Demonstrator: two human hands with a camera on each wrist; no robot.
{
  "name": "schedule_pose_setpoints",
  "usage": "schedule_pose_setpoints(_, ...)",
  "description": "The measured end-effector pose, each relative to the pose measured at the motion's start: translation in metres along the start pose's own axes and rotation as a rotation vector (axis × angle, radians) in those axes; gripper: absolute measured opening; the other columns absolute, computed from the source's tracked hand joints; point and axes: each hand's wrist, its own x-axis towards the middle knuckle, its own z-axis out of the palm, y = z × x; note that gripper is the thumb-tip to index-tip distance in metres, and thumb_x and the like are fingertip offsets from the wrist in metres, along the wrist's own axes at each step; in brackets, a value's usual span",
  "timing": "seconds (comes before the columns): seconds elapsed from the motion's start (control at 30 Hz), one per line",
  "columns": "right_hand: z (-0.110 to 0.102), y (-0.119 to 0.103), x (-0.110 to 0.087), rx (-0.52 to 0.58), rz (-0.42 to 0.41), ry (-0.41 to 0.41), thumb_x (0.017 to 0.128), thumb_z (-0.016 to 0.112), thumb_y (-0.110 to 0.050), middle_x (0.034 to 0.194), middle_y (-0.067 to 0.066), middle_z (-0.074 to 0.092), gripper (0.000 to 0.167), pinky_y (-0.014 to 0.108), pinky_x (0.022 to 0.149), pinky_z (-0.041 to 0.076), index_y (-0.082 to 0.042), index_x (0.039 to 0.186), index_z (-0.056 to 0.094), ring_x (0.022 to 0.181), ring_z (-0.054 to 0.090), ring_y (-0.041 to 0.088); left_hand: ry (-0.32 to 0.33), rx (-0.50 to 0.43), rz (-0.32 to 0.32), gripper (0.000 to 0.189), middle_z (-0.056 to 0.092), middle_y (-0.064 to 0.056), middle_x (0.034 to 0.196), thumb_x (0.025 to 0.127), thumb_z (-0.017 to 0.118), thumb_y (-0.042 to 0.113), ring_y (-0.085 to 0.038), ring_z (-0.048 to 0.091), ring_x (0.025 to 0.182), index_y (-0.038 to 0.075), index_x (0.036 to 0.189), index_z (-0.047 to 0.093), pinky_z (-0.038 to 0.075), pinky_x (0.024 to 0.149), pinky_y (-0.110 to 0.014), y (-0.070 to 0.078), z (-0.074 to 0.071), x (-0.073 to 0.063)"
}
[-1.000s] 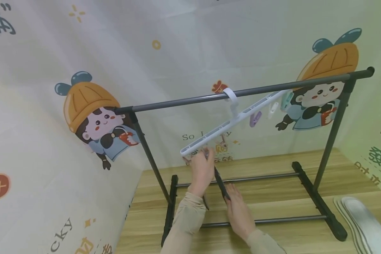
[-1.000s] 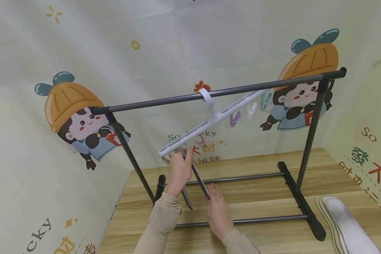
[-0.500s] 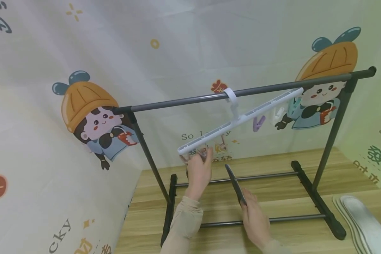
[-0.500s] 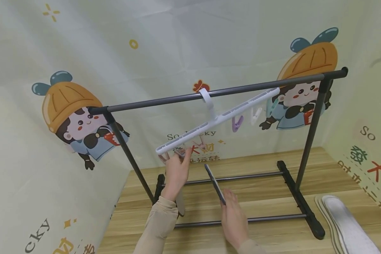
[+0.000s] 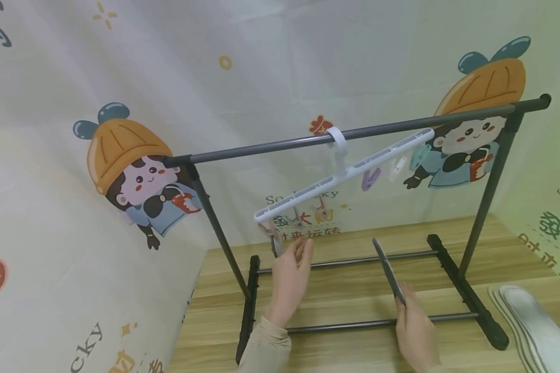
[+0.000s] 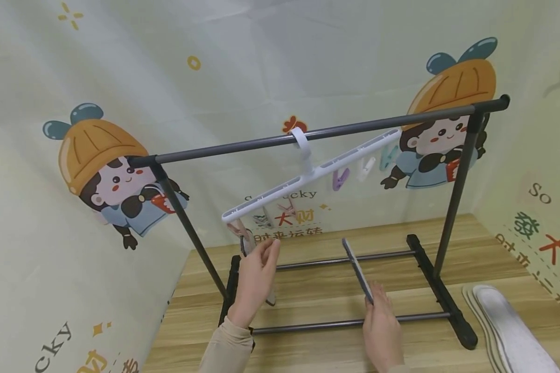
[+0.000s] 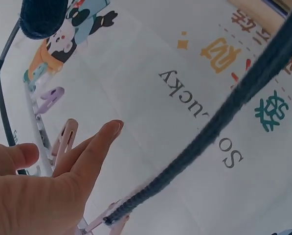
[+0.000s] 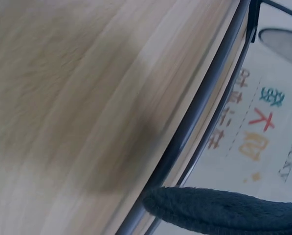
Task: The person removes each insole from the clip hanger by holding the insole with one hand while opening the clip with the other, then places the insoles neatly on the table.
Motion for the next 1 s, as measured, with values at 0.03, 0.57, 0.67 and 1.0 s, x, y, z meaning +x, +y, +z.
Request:
schedule_pose_setpoints(0.03,-0.004,0.002,0.0,-0.003,0.017,-0.006,0.103,0.042,-0.001,0.135,0.04,0.048,0.034,0.07,0.092,0.042,0.014,0.133,0.048,0.121,0.048,0.058,-0.008,-0.003,-0.003,0.061,0.063,-0.024,0.127,0.105,0.043,0.044,-0.034,0.066,0.112,-0.009,0.132,0.054,0.056,0.093,-0.041,-0.002,0.0,-0.004)
schedule_pose_setpoints(0.57,-0.043,0.036,0.005,-0.074,0.233,-0.024,0.105,0.04,-0.006,0.098,0.041,0.064,0.034,0.056,0.059,0.052,0.02,0.126,0.048,0.075,0.066,0.05,-0.075,-0.062,-0.025,0.058,0.058,-0.028,0.132,0.104,0.047,0.042,-0.038,0.062,0.119,-0.007,0.134,0.053,0.055,0.092,-0.042,-0.019,0.008,-0.042)
schedule_pose_setpoints(0.67,-0.052,0.044,0.005,-0.091,0.265,-0.009,0.105,0.042,-0.009,0.083,0.038,0.063,0.034,0.053,0.053,0.048,0.021,0.118,0.052,0.066,0.063,0.047,-0.072,-0.046,-0.042,0.058,0.06,-0.026,0.129,0.103,0.047,0.043,-0.037,0.063,0.118,-0.005,0.134,0.054,0.054,0.094,-0.044,-0.019,0.01,-0.046)
schedule_pose_setpoints(1.0,-0.081,0.071,0.003,-0.151,0.4,0.018,0.104,0.043,-0.009,0.093,0.041,0.062,0.033,0.061,0.068,0.05,0.021,0.114,0.052,0.082,0.061,0.056,-0.098,-0.055,-0.07,0.06,0.059,-0.029,0.128,0.103,0.047,0.045,-0.04,0.063,0.114,-0.006,0.134,0.054,0.057,0.086,-0.044,-0.021,0.016,-0.056)
